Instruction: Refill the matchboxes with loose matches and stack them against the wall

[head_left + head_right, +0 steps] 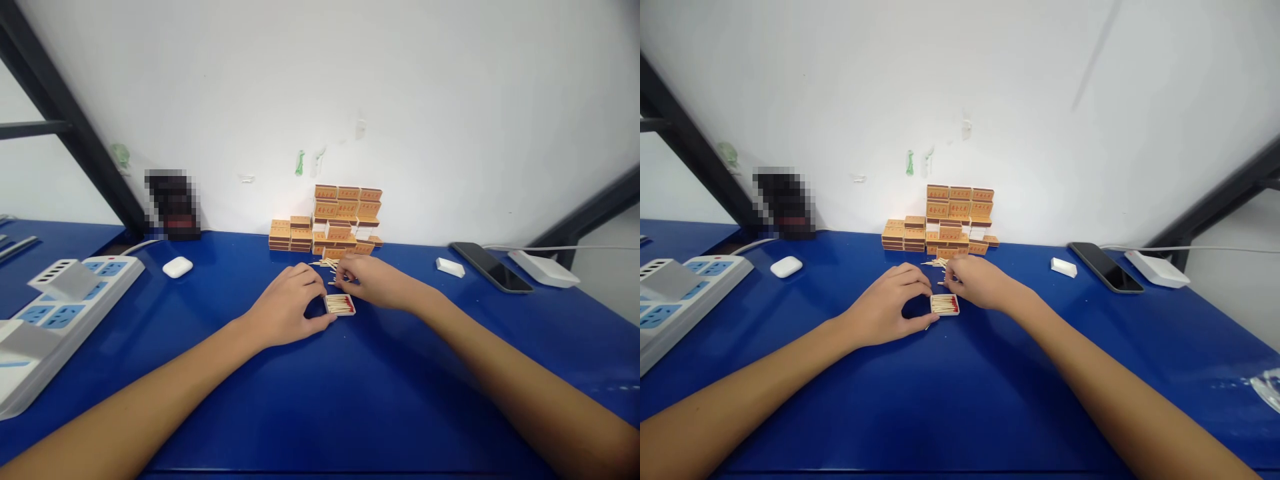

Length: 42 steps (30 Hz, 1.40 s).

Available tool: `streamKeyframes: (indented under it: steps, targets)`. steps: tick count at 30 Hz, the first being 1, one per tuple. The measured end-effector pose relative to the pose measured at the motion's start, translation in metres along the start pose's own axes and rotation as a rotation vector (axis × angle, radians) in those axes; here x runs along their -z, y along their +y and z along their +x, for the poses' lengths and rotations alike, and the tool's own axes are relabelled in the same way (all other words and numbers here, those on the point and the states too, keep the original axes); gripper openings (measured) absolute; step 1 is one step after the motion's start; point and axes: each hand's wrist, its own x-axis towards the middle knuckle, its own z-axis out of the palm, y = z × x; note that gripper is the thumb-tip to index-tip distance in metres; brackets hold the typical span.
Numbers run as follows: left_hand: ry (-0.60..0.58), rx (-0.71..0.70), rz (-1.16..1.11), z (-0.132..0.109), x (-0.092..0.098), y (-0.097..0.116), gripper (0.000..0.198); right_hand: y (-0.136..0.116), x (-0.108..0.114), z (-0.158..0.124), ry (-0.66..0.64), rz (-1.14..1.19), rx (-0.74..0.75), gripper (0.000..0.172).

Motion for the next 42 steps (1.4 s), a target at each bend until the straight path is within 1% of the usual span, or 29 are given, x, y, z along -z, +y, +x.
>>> streamKeyframes:
  steps: [4,7,11,14,17,19,21,26,28,32,36,42]
  targets:
    - [0.004,0.004,-0.002,0.001,0.000,0.001,0.025,0.010,0.001,-0.014,0.064,0.076,-0.004,0.016]
    - [0.005,0.009,-0.008,0.001,0.000,0.001,0.025,0.012,0.008,-0.021,0.091,0.169,-0.026,0.017]
    - [0.008,0.019,-0.007,0.002,0.001,0.000,0.026,0.001,0.016,-0.033,0.098,0.211,0.014,0.015]
    - [-0.009,0.020,0.003,0.002,0.001,0.000,0.025,-0.012,0.011,-0.039,0.070,0.155,0.082,0.012]
    - [-0.007,0.023,0.009,0.002,0.000,0.000,0.024,-0.022,0.001,-0.039,0.060,0.068,0.115,0.013]
    - [-0.005,0.025,0.009,0.002,-0.001,0.000,0.023,-0.026,-0.002,-0.038,0.043,0.057,0.118,0.013]
    - [-0.006,0.024,0.010,0.002,0.000,-0.001,0.022,-0.024,-0.002,-0.038,0.033,0.076,0.123,0.014]
    - [-0.027,0.036,0.029,0.003,0.001,0.000,0.025,-0.005,0.010,-0.042,0.110,0.047,0.111,0.005]
    - [-0.026,0.036,0.030,0.003,0.002,0.000,0.025,-0.001,0.013,-0.044,0.098,0.065,0.116,0.007]
    - [-0.031,0.035,0.031,0.004,0.002,0.002,0.024,-0.008,0.009,-0.046,0.070,0.139,0.134,0.010]
    - [-0.027,0.030,0.029,0.004,0.002,0.002,0.023,-0.018,0.001,-0.044,0.048,0.146,0.140,0.010]
    - [-0.036,0.031,0.030,0.003,0.002,0.002,0.023,-0.014,0.001,-0.042,0.084,0.139,0.149,0.011]
